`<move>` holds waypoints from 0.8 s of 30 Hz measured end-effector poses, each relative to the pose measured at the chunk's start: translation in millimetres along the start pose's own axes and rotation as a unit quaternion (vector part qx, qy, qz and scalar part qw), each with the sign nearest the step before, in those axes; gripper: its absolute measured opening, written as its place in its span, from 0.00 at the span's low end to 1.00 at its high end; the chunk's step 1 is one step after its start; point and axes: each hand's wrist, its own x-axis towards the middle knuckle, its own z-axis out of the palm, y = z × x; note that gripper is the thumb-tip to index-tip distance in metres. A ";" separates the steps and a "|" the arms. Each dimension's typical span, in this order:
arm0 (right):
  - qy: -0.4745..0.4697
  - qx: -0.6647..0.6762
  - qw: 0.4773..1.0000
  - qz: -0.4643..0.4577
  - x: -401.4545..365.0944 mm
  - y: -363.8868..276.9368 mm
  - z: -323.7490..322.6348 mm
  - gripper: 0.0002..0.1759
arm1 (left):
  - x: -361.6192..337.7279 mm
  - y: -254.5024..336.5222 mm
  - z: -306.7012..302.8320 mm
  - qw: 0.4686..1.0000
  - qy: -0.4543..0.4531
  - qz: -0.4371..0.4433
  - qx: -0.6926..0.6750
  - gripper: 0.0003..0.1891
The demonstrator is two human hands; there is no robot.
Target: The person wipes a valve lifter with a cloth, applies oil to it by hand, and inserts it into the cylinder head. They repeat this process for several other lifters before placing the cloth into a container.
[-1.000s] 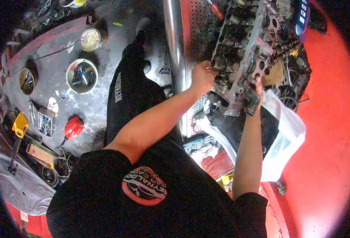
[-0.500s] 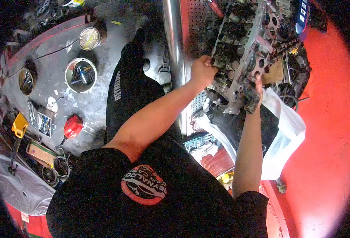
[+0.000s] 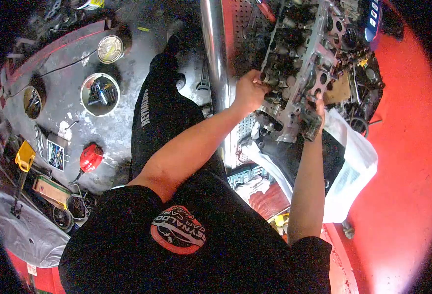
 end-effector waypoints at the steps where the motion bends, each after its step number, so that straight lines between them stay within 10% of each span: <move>1: 0.002 -0.014 1.000 -0.004 2.5 2.3 -6.2 0.28 | -3.4 7.6 -2.9 1.000 0.006 -0.001 -0.006 0.16; 24: -0.004 -0.010 1.000 -0.007 10.8 6.4 -11.4 0.26 | -5.4 24.8 -26.2 0.995 -0.074 -0.020 -0.061 0.08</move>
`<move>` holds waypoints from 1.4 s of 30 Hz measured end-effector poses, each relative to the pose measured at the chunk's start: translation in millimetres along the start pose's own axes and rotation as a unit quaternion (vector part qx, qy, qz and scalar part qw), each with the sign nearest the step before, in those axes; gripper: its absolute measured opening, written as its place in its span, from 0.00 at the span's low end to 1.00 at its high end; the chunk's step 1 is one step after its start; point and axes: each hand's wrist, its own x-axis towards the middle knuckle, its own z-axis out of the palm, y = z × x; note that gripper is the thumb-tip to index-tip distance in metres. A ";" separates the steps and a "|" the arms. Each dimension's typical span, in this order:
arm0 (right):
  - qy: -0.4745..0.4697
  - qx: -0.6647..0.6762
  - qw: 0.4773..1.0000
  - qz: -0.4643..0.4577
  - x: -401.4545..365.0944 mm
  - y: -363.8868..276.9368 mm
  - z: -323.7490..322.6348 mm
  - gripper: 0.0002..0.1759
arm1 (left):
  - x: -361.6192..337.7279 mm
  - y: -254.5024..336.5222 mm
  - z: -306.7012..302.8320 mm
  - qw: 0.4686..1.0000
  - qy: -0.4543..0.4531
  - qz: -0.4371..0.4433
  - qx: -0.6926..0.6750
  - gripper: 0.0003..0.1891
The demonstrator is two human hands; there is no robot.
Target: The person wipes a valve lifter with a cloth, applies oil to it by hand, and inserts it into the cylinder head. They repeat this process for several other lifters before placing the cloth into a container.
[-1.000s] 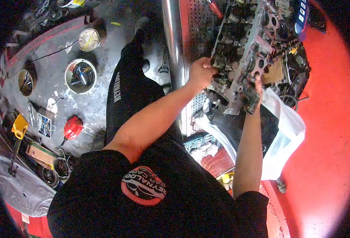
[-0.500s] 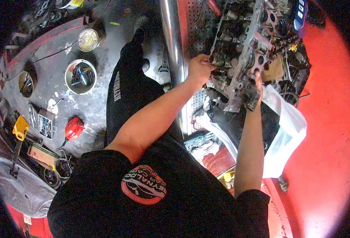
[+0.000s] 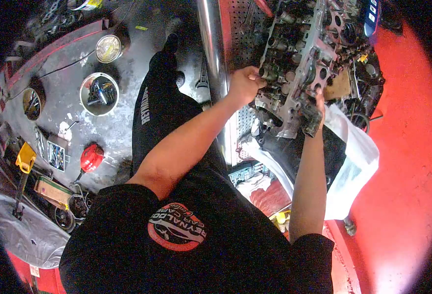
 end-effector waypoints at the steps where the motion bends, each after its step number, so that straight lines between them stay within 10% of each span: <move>1: -0.008 -0.006 1.000 -0.001 -0.7 -2.2 0.7 0.26 | 1.1 -5.7 4.0 0.999 0.006 0.030 0.034 0.08; 42: 0.005 -0.011 0.998 -0.054 -6.6 -1.2 9.6 0.22 | 6.3 -11.5 2.2 0.976 -0.004 0.149 0.158 0.13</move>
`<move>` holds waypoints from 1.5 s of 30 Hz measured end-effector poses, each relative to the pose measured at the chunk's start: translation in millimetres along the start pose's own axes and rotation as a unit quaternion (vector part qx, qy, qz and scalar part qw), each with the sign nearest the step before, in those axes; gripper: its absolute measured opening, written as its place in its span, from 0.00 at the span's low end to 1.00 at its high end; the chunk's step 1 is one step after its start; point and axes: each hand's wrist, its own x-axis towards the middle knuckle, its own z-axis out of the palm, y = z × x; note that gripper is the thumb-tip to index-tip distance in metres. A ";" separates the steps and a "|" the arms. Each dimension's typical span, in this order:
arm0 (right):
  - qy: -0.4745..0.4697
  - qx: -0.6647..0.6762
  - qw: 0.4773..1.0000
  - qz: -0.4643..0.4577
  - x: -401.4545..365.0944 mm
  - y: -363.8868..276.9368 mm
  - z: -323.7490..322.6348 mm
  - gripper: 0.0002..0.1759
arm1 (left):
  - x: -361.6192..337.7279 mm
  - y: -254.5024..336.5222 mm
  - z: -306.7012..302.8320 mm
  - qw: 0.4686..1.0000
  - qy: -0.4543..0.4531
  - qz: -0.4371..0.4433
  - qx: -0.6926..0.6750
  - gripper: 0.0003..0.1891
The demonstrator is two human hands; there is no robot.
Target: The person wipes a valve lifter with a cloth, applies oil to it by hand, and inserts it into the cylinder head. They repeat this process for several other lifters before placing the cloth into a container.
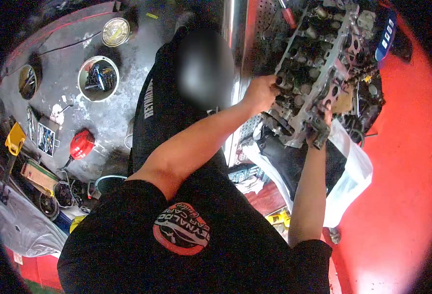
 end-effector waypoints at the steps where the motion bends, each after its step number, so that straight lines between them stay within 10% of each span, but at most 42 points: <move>1: -0.021 -0.021 1.000 -0.009 6.2 2.9 -5.0 0.23 | 2.1 0.2 -4.1 1.000 -0.017 -0.021 -0.010 0.13; 39: -0.034 -0.011 0.999 0.023 6.1 -0.4 -12.1 0.25 | -15.0 11.0 6.2 0.988 0.024 -0.103 -0.115 0.10; 45: -0.004 0.036 0.999 0.010 -3.2 1.2 -4.3 0.22 | -25.0 -4.7 18.2 0.998 0.051 -0.017 0.031 0.10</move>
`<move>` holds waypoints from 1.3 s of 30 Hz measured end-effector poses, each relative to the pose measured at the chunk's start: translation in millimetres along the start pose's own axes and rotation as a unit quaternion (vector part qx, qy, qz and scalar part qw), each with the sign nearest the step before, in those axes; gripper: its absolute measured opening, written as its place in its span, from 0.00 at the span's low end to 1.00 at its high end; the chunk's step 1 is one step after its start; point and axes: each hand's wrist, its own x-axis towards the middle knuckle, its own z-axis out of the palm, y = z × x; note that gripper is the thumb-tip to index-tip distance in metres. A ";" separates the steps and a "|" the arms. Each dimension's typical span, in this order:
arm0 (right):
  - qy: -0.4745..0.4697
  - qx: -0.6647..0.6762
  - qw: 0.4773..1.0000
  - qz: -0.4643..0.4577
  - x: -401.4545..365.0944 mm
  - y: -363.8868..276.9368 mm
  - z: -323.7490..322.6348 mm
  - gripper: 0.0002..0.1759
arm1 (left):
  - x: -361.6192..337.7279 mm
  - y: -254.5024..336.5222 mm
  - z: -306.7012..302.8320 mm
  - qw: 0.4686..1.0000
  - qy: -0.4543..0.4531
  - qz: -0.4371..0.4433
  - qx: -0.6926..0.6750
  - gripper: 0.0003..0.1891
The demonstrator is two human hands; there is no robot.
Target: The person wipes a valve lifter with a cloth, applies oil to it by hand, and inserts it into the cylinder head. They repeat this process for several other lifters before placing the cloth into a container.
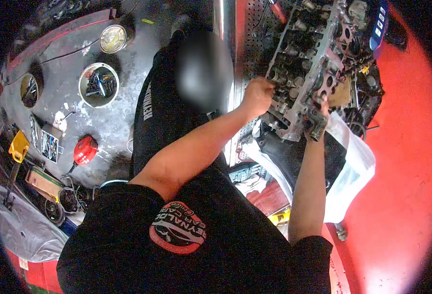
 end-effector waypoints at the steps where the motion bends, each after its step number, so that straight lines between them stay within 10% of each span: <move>1: -0.003 0.000 1.000 -0.009 1.9 -0.4 0.9 0.22 | 6.0 -0.5 -0.2 1.000 -0.018 0.003 0.019 0.11; 14: -0.029 -0.007 0.999 0.035 -7.2 -11.5 16.4 0.24 | 33.8 -0.1 -9.2 0.977 -0.201 -0.025 0.062 0.15; 34: -0.032 -0.054 0.993 0.098 18.2 -2.0 -16.4 0.31 | 14.4 -13.8 -2.7 0.978 -0.098 0.156 0.101 0.14; 39: -0.035 -0.030 0.986 0.160 25.4 -3.1 -16.4 0.28 | 1.3 6.9 -4.5 0.995 -0.036 0.073 0.050 0.17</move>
